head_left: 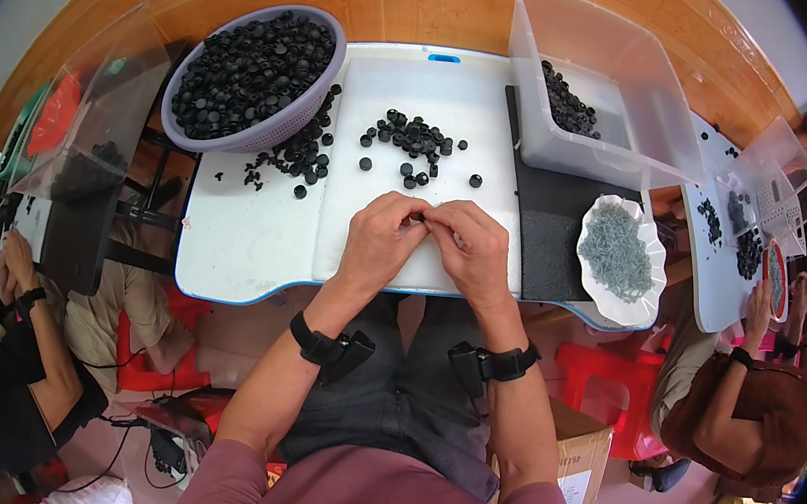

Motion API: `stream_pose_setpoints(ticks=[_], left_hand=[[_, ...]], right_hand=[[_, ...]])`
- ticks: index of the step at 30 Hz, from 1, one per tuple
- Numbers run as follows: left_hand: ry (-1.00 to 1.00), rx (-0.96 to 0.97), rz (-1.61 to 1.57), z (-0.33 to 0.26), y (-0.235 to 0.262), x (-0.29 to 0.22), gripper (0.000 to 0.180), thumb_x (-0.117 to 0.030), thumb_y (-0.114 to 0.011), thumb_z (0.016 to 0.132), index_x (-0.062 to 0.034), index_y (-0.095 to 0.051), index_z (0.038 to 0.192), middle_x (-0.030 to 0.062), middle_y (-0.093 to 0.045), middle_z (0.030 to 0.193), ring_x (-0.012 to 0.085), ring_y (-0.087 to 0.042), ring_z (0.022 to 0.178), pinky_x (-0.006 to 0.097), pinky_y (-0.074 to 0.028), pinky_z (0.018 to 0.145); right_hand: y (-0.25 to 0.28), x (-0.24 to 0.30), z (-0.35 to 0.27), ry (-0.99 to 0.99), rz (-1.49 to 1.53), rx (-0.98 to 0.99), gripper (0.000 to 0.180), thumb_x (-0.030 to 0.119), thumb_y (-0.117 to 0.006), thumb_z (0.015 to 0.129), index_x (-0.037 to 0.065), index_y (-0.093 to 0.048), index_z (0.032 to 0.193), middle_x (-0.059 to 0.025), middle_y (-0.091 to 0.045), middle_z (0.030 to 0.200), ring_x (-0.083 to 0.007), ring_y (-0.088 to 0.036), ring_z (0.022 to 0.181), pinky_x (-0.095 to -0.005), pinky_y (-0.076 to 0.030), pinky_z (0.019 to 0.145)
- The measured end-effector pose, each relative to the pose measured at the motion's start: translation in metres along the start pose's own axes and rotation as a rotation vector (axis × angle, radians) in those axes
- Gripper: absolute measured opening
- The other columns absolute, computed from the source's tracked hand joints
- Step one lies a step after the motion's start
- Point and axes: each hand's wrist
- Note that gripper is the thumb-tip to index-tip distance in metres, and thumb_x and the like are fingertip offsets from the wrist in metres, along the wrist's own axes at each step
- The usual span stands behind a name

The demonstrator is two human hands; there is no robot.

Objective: Assembling small black plastic parts with metal pins.

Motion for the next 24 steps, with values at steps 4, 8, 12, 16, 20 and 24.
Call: stream_pose_setpoints(ticks=[4, 8, 12, 16, 20, 24], left_hand=[[0.112, -0.006, -0.051, -0.001, 0.003, -0.006, 0.022, -0.004, -0.079, 0.082, -0.0026, -0.073, 0.103, 0.0116, -0.072, 0.089, 0.0224, -0.07, 0.076, 0.033, -0.057, 0.069], [0.154, -0.013, -0.136, -0.001, 0.005, -0.01, 0.021, -0.005, -0.08, 0.082, -0.0045, -0.074, 0.102, 0.0089, -0.073, 0.089, 0.0197, -0.069, 0.074, 0.031, -0.056, 0.066], [0.008, -0.038, -0.1, 0.001, 0.007, -0.012, 0.021, -0.007, -0.081, 0.081, -0.0057, -0.075, 0.101, 0.0071, -0.072, 0.089, 0.0195, -0.067, 0.076, 0.031, -0.054, 0.065], [-0.003, -0.031, -0.108, 0.001, 0.007, -0.007, 0.02, -0.007, -0.081, 0.082, -0.0093, -0.076, 0.102, 0.0033, -0.073, 0.093, 0.0135, -0.064, 0.079, 0.027, -0.051, 0.064], [0.007, -0.028, -0.13, 0.002, 0.006, -0.012, 0.021, -0.007, -0.081, 0.082, -0.0073, -0.076, 0.103, 0.005, -0.073, 0.093, 0.0161, -0.065, 0.079, 0.029, -0.052, 0.066], [0.061, -0.038, -0.152, 0.002, 0.008, -0.012, 0.018, -0.01, -0.08, 0.084, -0.0055, -0.076, 0.101, 0.0064, -0.074, 0.092, 0.0184, -0.067, 0.078, 0.031, -0.053, 0.067]], right_hand=[[0.005, 0.006, -0.002, -0.234, 0.107, -0.059, 0.016, -0.003, -0.073, 0.086, 0.002, -0.076, 0.101, -0.009, -0.074, 0.088, -0.0166, -0.069, 0.071, -0.0283, -0.054, 0.062], [0.006, -0.002, -0.005, -0.427, 0.212, -0.045, 0.016, 0.0, -0.073, 0.089, 0.001, -0.076, 0.104, -0.0057, -0.075, 0.091, -0.0085, -0.067, 0.073, -0.0245, -0.052, 0.063], [0.005, -0.003, -0.002, -0.451, 0.339, 0.019, 0.016, 0.0, -0.073, 0.09, -0.002, -0.074, 0.105, -0.0062, -0.075, 0.093, -0.0087, -0.068, 0.077, -0.024, -0.053, 0.067], [0.01, -0.002, 0.002, -0.564, 0.572, 0.085, 0.018, 0.0, -0.073, 0.09, -0.003, -0.073, 0.107, -0.0071, -0.075, 0.095, -0.0106, -0.07, 0.083, -0.0242, -0.055, 0.074], [0.011, -0.003, 0.0, -0.586, 0.6, 0.052, 0.018, -0.002, -0.072, 0.09, -0.002, -0.072, 0.108, -0.0071, -0.075, 0.097, -0.01, -0.069, 0.085, -0.024, -0.056, 0.077], [0.01, -0.009, -0.003, -0.57, 0.58, -0.011, 0.017, -0.002, -0.073, 0.089, -0.002, -0.073, 0.107, -0.0061, -0.075, 0.096, -0.0091, -0.069, 0.085, -0.0229, -0.055, 0.077]])
Point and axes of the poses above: each hand's wrist, its own z-axis towards the middle knuckle, its own y-axis out of the back of the hand, x = y × z
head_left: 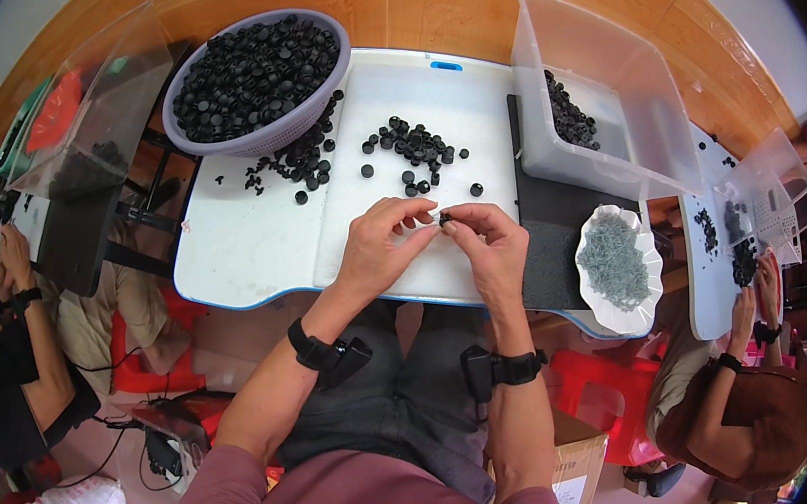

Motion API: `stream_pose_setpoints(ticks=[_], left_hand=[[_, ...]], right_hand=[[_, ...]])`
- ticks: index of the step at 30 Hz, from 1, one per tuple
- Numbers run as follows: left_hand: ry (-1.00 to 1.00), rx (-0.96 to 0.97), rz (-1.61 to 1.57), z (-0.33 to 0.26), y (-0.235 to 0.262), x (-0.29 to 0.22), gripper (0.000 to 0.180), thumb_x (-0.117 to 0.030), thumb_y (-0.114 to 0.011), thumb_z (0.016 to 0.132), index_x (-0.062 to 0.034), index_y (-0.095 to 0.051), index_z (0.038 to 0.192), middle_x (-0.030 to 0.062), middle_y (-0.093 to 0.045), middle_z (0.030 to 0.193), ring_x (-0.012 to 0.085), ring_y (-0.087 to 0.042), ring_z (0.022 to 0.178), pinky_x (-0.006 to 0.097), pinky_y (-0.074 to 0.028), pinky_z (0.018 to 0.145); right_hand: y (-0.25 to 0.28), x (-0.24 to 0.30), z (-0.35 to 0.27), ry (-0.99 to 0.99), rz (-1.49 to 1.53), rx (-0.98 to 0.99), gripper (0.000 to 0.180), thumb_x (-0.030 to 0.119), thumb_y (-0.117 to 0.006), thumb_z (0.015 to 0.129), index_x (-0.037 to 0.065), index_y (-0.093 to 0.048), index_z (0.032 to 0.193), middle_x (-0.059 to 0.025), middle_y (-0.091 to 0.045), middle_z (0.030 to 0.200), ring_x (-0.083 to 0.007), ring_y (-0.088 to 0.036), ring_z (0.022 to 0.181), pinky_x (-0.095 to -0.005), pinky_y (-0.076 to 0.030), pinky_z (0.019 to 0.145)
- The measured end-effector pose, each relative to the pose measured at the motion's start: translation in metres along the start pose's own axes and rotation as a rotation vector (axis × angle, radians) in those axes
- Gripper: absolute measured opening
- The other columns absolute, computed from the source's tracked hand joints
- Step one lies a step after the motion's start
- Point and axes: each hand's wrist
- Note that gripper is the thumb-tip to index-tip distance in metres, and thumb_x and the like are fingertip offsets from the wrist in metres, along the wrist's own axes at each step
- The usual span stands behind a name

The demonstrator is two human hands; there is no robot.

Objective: Assembling small black plastic parts with metal pins.

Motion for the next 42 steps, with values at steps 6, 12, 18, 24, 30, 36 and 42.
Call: stream_pose_setpoints(ticks=[6, 12, 18, 24, 30, 36, 42], left_hand=[[0.041, 0.033, -0.01, -0.001, 0.001, 0.008, 0.015, -0.012, -0.079, 0.087, -0.005, -0.077, 0.099, 0.0072, -0.074, 0.086, 0.0179, -0.067, 0.075, 0.03, -0.052, 0.063], [0.052, 0.071, 0.011, -0.002, 0.002, 0.011, 0.019, -0.011, -0.08, 0.085, -0.0053, -0.076, 0.102, 0.0072, -0.074, 0.087, 0.0178, -0.066, 0.074, 0.03, -0.052, 0.064], [0.107, -0.072, 0.094, 0.002, 0.0, 0.01, 0.032, -0.008, -0.082, 0.082, -0.006, -0.075, 0.113, 0.0031, -0.071, 0.089, 0.0113, -0.06, 0.076, 0.027, -0.05, 0.069], [-0.246, 0.11, 0.252, 0.004, -0.005, 0.001, 0.021, -0.007, -0.079, 0.081, -0.0059, -0.074, 0.101, 0.0076, -0.065, 0.086, 0.0245, -0.062, 0.081, 0.036, -0.05, 0.074], [-0.331, 0.328, 0.5, 0.024, -0.001, -0.002, 0.024, -0.008, -0.077, 0.082, -0.0062, -0.071, 0.105, 0.0073, -0.061, 0.093, 0.0267, -0.061, 0.09, 0.04, -0.048, 0.08], [-0.343, 0.359, 0.476, 0.025, 0.001, -0.006, 0.027, -0.009, -0.077, 0.083, -0.0058, -0.072, 0.109, 0.008, -0.066, 0.09, 0.0277, -0.064, 0.087, 0.039, -0.052, 0.079], [0.121, 0.144, 0.069, 0.002, 0.001, 0.006, 0.023, -0.005, -0.075, 0.089, -0.0023, -0.071, 0.112, 0.0055, -0.077, 0.095, 0.0114, -0.071, 0.084, 0.025, -0.052, 0.075]], right_hand=[[-0.002, 0.003, -0.001, 0.02, -0.066, 0.005, 0.014, -0.001, -0.074, 0.089, -0.002, -0.075, 0.103, -0.0049, -0.076, 0.093, -0.0085, -0.069, 0.085, -0.0222, -0.054, 0.076], [0.0, 0.001, -0.001, 0.023, -0.044, 0.007, 0.013, 0.0, -0.075, 0.088, -0.003, -0.076, 0.101, -0.0056, -0.076, 0.092, -0.0093, -0.069, 0.082, -0.0231, -0.054, 0.075], [0.002, -0.007, 0.001, 0.133, -0.025, -0.193, 0.013, -0.002, -0.073, 0.091, -0.004, -0.074, 0.103, -0.0068, -0.075, 0.094, -0.011, -0.07, 0.083, -0.0235, -0.055, 0.076], [0.002, -0.005, 0.003, 0.17, 0.057, -0.364, 0.011, -0.001, -0.072, 0.093, -0.004, -0.073, 0.104, -0.0058, -0.073, 0.095, -0.0108, -0.069, 0.082, -0.0238, -0.055, 0.075], [-0.001, -0.008, 0.006, 0.152, 0.065, -0.356, 0.012, 0.0, -0.073, 0.092, -0.004, -0.073, 0.103, -0.0053, -0.072, 0.094, -0.0094, -0.067, 0.08, -0.0237, -0.056, 0.075], [0.0, -0.009, 0.0, 0.161, 0.03, -0.348, 0.013, 0.0, -0.075, 0.089, -0.002, -0.075, 0.102, -0.004, -0.073, 0.093, -0.0079, -0.065, 0.079, -0.0225, -0.052, 0.071], [-0.001, -0.001, -0.003, 0.266, -0.205, -0.24, 0.015, -0.002, -0.076, 0.085, 0.001, -0.076, 0.1, -0.004, -0.076, 0.095, -0.0078, -0.066, 0.079, -0.0227, -0.05, 0.068]])
Point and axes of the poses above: each hand's wrist, its own z-axis towards the middle knuckle, its own y-axis out of the back of the hand, x = y × z
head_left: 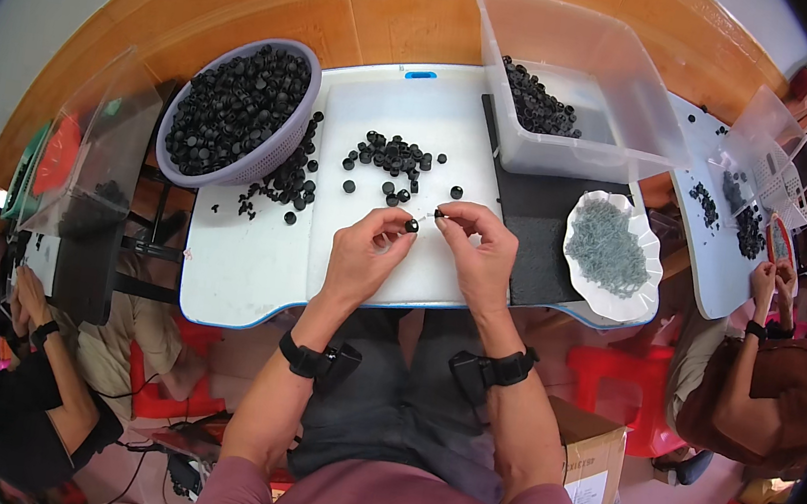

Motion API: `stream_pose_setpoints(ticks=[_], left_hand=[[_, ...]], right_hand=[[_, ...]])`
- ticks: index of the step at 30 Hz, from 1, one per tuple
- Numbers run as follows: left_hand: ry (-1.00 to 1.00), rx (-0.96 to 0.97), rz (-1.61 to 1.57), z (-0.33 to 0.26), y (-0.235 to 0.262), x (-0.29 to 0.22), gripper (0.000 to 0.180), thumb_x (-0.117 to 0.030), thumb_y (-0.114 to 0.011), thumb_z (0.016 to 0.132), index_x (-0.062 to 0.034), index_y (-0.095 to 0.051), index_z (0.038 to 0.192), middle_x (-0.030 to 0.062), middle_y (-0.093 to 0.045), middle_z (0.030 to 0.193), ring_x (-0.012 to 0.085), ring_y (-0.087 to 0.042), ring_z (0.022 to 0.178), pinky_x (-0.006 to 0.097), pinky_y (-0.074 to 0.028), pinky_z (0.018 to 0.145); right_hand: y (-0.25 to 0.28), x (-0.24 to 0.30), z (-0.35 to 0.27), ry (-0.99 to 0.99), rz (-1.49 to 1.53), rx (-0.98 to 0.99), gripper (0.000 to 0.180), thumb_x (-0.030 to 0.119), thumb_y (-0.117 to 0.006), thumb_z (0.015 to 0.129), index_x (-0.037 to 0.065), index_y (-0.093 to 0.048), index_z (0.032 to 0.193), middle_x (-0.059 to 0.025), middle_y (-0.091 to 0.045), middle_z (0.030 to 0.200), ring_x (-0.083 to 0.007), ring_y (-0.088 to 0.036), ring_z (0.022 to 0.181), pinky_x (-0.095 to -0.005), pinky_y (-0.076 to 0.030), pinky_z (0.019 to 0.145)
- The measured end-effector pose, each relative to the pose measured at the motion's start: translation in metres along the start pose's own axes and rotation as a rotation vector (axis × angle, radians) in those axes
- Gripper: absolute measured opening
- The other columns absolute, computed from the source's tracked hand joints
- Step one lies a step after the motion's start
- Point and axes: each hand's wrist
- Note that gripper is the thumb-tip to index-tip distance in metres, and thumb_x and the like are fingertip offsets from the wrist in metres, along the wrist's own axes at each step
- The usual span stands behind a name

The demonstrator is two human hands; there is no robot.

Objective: Assembling small black plastic parts with metal pins.

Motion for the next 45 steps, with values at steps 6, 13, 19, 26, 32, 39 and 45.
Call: stream_pose_setpoints(ticks=[6, 13, 19, 26, 32, 39, 45], left_hand=[[-0.001, -0.006, -0.187, -0.001, -0.001, 0.012, 0.025, -0.006, -0.073, 0.092, 0.0001, -0.066, 0.116, 0.009, -0.077, 0.101, 0.0156, -0.075, 0.092, 0.028, -0.056, 0.078], [0.021, 0.041, -0.238, -0.001, 0.0, 0.013, 0.028, -0.005, -0.07, 0.094, 0.0004, -0.062, 0.12, 0.0119, -0.077, 0.107, 0.0212, -0.075, 0.103, 0.031, -0.057, 0.086], [0.022, 0.061, -0.214, -0.002, 0.0, 0.012, 0.028, -0.004, -0.069, 0.095, 0.0003, -0.061, 0.121, 0.0127, -0.076, 0.107, 0.0235, -0.075, 0.105, 0.032, -0.057, 0.087], [-0.02, 0.065, -0.14, -0.002, 0.002, 0.008, 0.029, -0.005, -0.069, 0.095, 0.0009, -0.061, 0.122, 0.0153, -0.076, 0.108, 0.0259, -0.075, 0.105, 0.033, -0.058, 0.086], [-0.03, 0.043, -0.115, -0.002, 0.003, 0.005, 0.028, -0.005, -0.069, 0.095, 0.0001, -0.064, 0.122, 0.0152, -0.076, 0.107, 0.0256, -0.076, 0.102, 0.034, -0.058, 0.086], [-0.065, 0.026, -0.109, -0.001, 0.004, 0.004, 0.027, -0.007, -0.072, 0.094, -0.0007, -0.066, 0.119, 0.0127, -0.076, 0.103, 0.0233, -0.076, 0.096, 0.033, -0.059, 0.084], [-0.051, 0.038, -0.11, -0.001, 0.004, 0.004, 0.027, -0.009, -0.072, 0.094, -0.0002, -0.066, 0.119, 0.0131, -0.076, 0.104, 0.0228, -0.076, 0.097, 0.033, -0.059, 0.083]], right_hand=[[-0.002, 0.011, -0.001, 0.053, -0.025, 0.092, 0.016, -0.003, -0.076, 0.084, 0.004, -0.077, 0.098, -0.0057, -0.077, 0.096, -0.0097, -0.068, 0.081, -0.0227, -0.048, 0.067], [-0.002, 0.01, -0.002, 0.062, -0.053, 0.103, 0.016, -0.002, -0.076, 0.084, 0.004, -0.078, 0.099, -0.005, -0.078, 0.097, -0.0107, -0.07, 0.082, -0.0234, -0.05, 0.066], [-0.003, 0.009, -0.002, 0.096, -0.063, 0.097, 0.013, 0.0, -0.076, 0.085, 0.005, -0.077, 0.097, -0.0061, -0.077, 0.093, -0.015, -0.071, 0.08, -0.0263, -0.052, 0.063], [-0.006, 0.01, -0.002, 0.1, -0.128, 0.119, 0.013, 0.001, -0.076, 0.084, 0.005, -0.077, 0.097, -0.0065, -0.077, 0.091, -0.0171, -0.072, 0.079, -0.0289, -0.055, 0.064], [-0.004, 0.009, -0.001, 0.097, -0.123, 0.159, 0.013, 0.0, -0.075, 0.086, 0.004, -0.077, 0.098, -0.0079, -0.078, 0.094, -0.0178, -0.073, 0.082, -0.0283, -0.056, 0.067], [-0.004, 0.011, 0.0, 0.126, -0.119, 0.189, 0.014, -0.002, -0.074, 0.086, 0.002, -0.077, 0.099, -0.0104, -0.077, 0.096, -0.0195, -0.074, 0.083, -0.0284, -0.058, 0.068], [-0.005, 0.014, 0.0, 0.151, -0.156, 0.188, 0.012, -0.002, -0.074, 0.086, 0.002, -0.077, 0.097, -0.0096, -0.076, 0.092, -0.0189, -0.073, 0.082, -0.0286, -0.058, 0.067]])
Point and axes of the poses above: each hand's wrist, its own z-axis towards the middle knuckle, its own y-axis out of the back of the hand, x = y × z
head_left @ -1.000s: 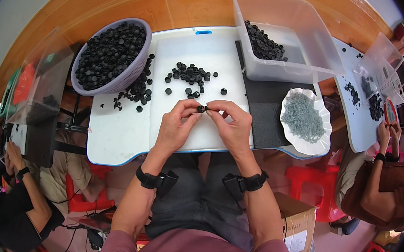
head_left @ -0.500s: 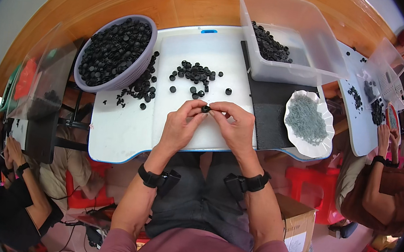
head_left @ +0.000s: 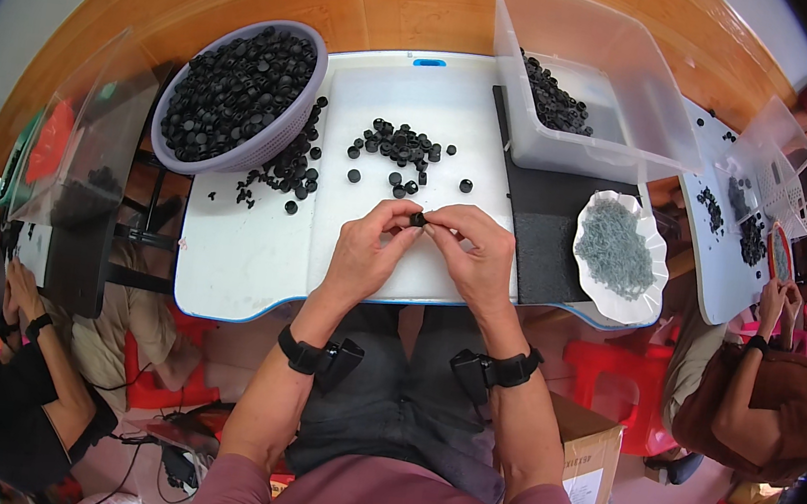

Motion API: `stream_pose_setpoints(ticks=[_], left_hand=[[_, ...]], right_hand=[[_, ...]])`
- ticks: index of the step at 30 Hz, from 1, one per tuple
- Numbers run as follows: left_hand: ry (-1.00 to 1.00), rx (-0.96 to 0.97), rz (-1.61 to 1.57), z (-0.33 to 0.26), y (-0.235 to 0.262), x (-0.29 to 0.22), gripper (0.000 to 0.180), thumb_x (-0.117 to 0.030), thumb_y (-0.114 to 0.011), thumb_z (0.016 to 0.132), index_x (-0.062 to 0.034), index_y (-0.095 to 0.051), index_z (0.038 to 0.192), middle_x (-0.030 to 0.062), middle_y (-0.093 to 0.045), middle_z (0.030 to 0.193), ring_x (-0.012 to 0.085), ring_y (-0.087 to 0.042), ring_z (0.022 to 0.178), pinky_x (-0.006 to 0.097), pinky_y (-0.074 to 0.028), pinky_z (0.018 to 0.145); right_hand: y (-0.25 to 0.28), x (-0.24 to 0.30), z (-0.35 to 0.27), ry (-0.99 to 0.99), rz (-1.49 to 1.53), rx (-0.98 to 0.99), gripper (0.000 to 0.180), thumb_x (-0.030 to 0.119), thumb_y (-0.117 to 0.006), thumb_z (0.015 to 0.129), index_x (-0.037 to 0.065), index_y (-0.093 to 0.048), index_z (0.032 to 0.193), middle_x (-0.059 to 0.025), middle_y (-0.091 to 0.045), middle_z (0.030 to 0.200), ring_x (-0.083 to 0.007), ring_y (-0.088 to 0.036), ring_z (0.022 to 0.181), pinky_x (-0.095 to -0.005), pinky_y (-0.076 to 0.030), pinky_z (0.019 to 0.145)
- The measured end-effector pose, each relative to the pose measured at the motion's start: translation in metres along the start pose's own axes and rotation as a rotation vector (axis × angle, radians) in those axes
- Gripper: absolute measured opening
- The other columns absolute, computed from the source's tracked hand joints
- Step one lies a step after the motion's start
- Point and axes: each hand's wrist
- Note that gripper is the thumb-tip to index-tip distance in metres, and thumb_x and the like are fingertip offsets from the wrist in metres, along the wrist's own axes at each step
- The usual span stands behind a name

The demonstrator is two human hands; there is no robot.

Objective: Assembling small black plastic parts with metal pins.

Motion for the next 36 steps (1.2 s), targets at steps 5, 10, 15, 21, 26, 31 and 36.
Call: stream_pose_setpoints(ticks=[5, 10, 15, 21, 26, 31, 36], left_hand=[[0.006, 0.0, 0.022, -0.0001, 0.0003, 0.0021, 0.026, -0.009, -0.073, 0.093, 0.0002, -0.065, 0.117, 0.0125, -0.077, 0.102, 0.0222, -0.076, 0.096, 0.032, -0.059, 0.082], [0.04, 0.009, -0.007, -0.0002, 0.0, -0.0008, 0.026, -0.007, -0.074, 0.092, 0.0007, -0.067, 0.116, 0.0095, -0.076, 0.103, 0.016, -0.073, 0.093, 0.029, -0.056, 0.084], [0.023, 0.001, -0.019, -0.0002, -0.0001, -0.0013, 0.026, -0.007, -0.075, 0.091, 0.0002, -0.068, 0.115, 0.0089, -0.076, 0.099, 0.0148, -0.072, 0.089, 0.028, -0.055, 0.08], [-0.008, 0.02, 0.033, 0.0004, 0.0019, 0.0002, 0.024, -0.008, -0.074, 0.092, -0.001, -0.067, 0.113, 0.0113, -0.077, 0.097, 0.0199, -0.075, 0.088, 0.03, -0.058, 0.076], [-0.031, 0.008, 0.013, -0.0004, 0.0002, 0.0027, 0.025, -0.01, -0.075, 0.092, -0.0012, -0.067, 0.114, 0.0116, -0.077, 0.095, 0.0207, -0.076, 0.087, 0.03, -0.057, 0.073], [0.001, -0.003, 0.006, -0.0012, 0.0004, 0.0007, 0.026, -0.01, -0.075, 0.092, -0.001, -0.065, 0.114, 0.0133, -0.077, 0.094, 0.0227, -0.077, 0.086, 0.031, -0.057, 0.072], [-0.027, -0.005, 0.035, -0.0019, 0.0009, 0.0039, 0.025, -0.01, -0.075, 0.091, -0.0007, -0.065, 0.113, 0.0142, -0.077, 0.094, 0.0246, -0.077, 0.087, 0.032, -0.058, 0.073]], right_hand=[[-0.0011, 0.0003, -0.0001, -0.007, -0.001, -0.002, 0.011, 0.0, -0.075, 0.086, 0.002, -0.077, 0.097, -0.0093, -0.076, 0.092, -0.0179, -0.073, 0.08, -0.0281, -0.057, 0.066], [0.0, 0.0001, -0.0005, -0.037, -0.006, 0.009, 0.011, 0.001, -0.075, 0.086, 0.002, -0.077, 0.097, -0.0092, -0.076, 0.091, -0.017, -0.072, 0.078, -0.0276, -0.056, 0.065], [0.0004, 0.0007, 0.0008, -0.036, 0.028, 0.019, 0.012, 0.001, -0.075, 0.087, 0.003, -0.077, 0.098, -0.0089, -0.076, 0.091, -0.017, -0.072, 0.08, -0.0276, -0.056, 0.065], [0.0019, -0.0006, 0.0004, -0.103, 0.036, 0.039, 0.014, -0.003, -0.073, 0.086, 0.002, -0.077, 0.099, -0.0095, -0.076, 0.095, -0.0172, -0.072, 0.083, -0.0274, -0.055, 0.067], [0.0024, -0.0016, 0.0022, -0.087, 0.07, 0.049, 0.014, -0.004, -0.073, 0.086, 0.001, -0.077, 0.099, -0.0097, -0.077, 0.095, -0.0172, -0.072, 0.084, -0.0272, -0.055, 0.069], [0.0027, -0.0039, 0.002, -0.103, 0.087, 0.061, 0.015, -0.006, -0.072, 0.085, 0.001, -0.077, 0.098, -0.01, -0.076, 0.096, -0.0181, -0.072, 0.087, -0.0275, -0.056, 0.071], [0.0017, -0.0058, 0.0011, -0.027, 0.08, 0.086, 0.017, -0.009, -0.07, 0.085, 0.001, -0.077, 0.097, -0.011, -0.076, 0.096, -0.02, -0.073, 0.087, -0.0293, -0.057, 0.075]])
Point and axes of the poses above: each hand's wrist, its own z-axis towards the middle knuckle, its own y-axis out of the back of the hand, x = y × z
